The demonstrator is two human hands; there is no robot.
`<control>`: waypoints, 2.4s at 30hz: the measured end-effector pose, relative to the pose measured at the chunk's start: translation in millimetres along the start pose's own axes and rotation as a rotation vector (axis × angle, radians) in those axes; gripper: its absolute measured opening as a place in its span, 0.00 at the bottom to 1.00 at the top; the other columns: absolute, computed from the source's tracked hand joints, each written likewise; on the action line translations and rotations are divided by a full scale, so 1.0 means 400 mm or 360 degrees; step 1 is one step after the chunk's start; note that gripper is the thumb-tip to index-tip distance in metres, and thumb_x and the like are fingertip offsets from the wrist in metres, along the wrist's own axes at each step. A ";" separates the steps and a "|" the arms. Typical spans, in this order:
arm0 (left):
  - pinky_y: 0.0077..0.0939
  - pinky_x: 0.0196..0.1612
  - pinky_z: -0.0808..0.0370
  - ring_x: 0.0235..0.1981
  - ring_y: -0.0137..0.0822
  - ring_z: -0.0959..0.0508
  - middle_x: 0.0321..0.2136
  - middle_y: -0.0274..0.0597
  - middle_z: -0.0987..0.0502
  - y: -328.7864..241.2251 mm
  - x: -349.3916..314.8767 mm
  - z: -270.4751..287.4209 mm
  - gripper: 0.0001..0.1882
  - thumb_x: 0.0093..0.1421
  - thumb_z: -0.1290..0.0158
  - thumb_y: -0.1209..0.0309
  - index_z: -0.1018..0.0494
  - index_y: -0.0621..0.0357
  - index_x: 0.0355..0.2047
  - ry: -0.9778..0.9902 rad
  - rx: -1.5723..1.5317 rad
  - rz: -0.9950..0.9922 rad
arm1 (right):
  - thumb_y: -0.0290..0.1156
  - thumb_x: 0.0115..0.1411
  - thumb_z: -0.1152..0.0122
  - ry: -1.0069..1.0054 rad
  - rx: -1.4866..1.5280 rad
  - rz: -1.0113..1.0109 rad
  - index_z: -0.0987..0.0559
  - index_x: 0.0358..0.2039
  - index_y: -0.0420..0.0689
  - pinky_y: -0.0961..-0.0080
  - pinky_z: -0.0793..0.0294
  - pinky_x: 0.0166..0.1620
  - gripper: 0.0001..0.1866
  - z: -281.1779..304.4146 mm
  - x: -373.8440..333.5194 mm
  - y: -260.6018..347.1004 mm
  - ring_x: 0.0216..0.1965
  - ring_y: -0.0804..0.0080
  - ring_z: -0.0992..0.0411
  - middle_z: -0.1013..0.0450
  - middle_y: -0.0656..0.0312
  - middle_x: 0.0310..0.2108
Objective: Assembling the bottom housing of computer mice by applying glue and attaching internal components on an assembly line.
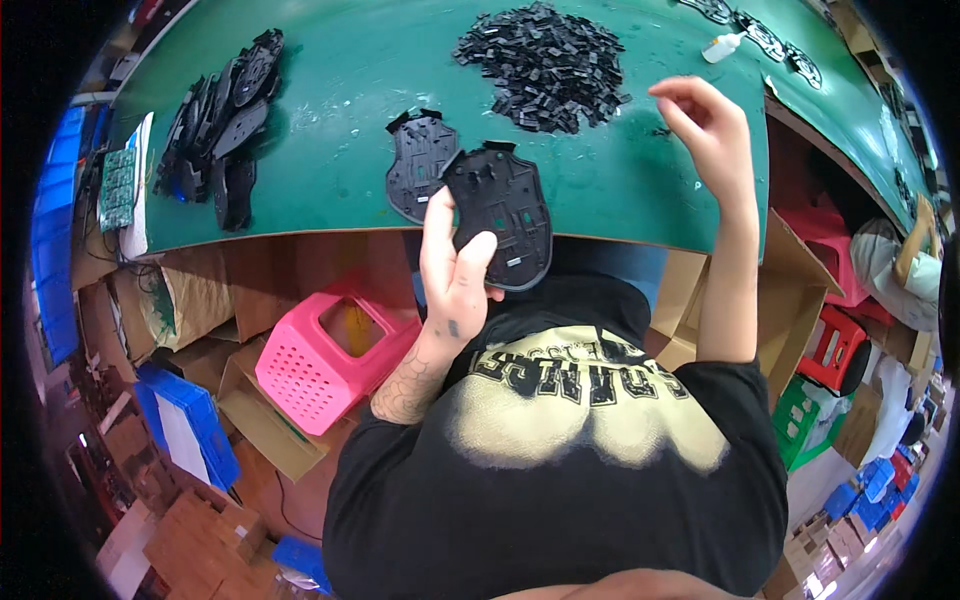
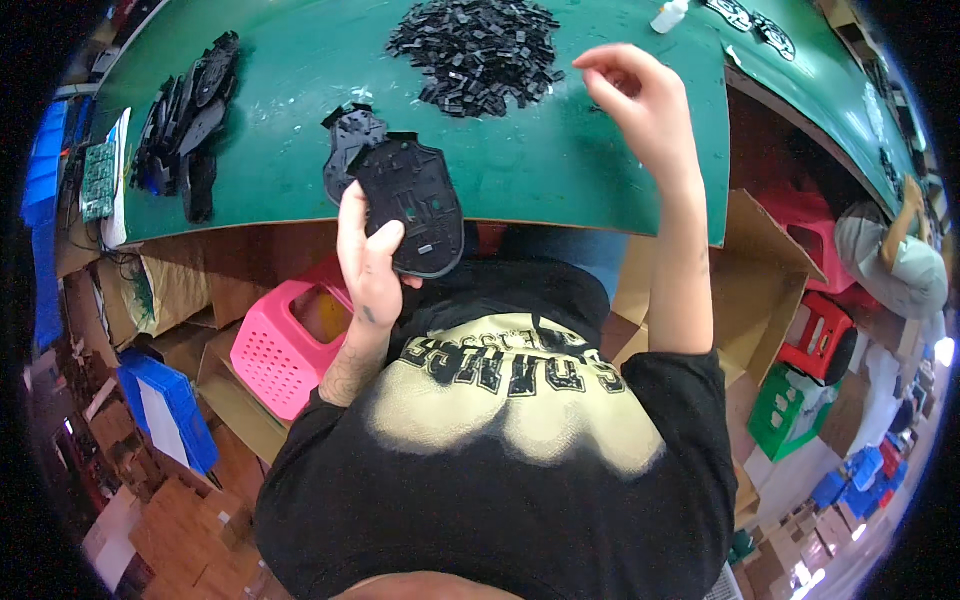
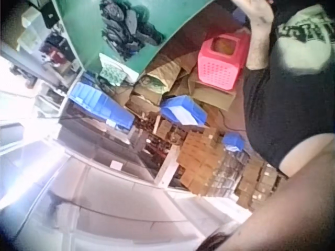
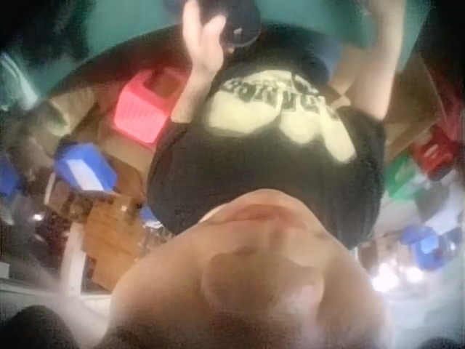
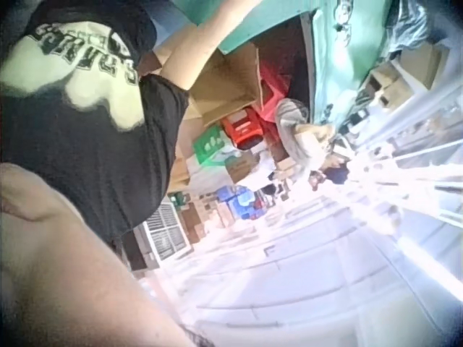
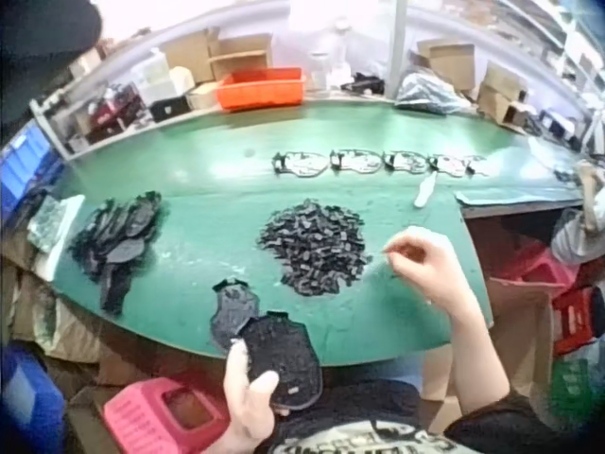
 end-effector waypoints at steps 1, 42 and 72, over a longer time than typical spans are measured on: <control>0.09 0.11 0.35 0.19 0.21 0.27 0.36 0.40 0.26 0.001 0.001 -0.004 0.28 0.57 0.57 0.72 0.45 0.63 0.58 -0.0012 0.0024 -0.0009 | 0.24 0.53 0.43 0.0096 0.0108 0.0048 0.20 0.32 0.38 0.85 0.32 0.32 0.06 -0.015 -0.020 0.021 0.27 0.82 0.31 0.26 0.66 0.27; 0.15 0.29 0.34 0.23 0.23 0.30 0.22 0.36 0.27 -0.143 0.073 0.244 0.19 0.63 0.59 0.68 0.33 0.68 0.51 -0.0642 0.1151 -0.1055 | 0.32 0.56 0.39 0.0405 0.0207 -0.0516 0.29 0.25 0.36 0.82 0.32 0.22 0.12 -0.288 -0.118 0.087 0.17 0.80 0.29 0.30 0.63 0.18; 0.28 0.35 0.25 0.31 0.32 0.23 0.36 0.47 0.22 -0.349 0.173 0.568 0.16 0.59 0.44 0.65 0.26 0.70 0.36 -0.1309 0.1357 -0.1459 | 0.32 0.50 0.35 -0.0629 -0.0569 -0.0100 0.17 0.32 0.44 0.76 0.29 0.34 0.09 0.110 -0.104 -0.057 0.29 0.70 0.27 0.25 0.60 0.28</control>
Point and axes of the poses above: each hand's wrist, its own x-axis towards the middle knuckle, its own z-axis out of the back of the hand, y = z × x, the point moved 6 cm from there along x, towards the middle knuckle
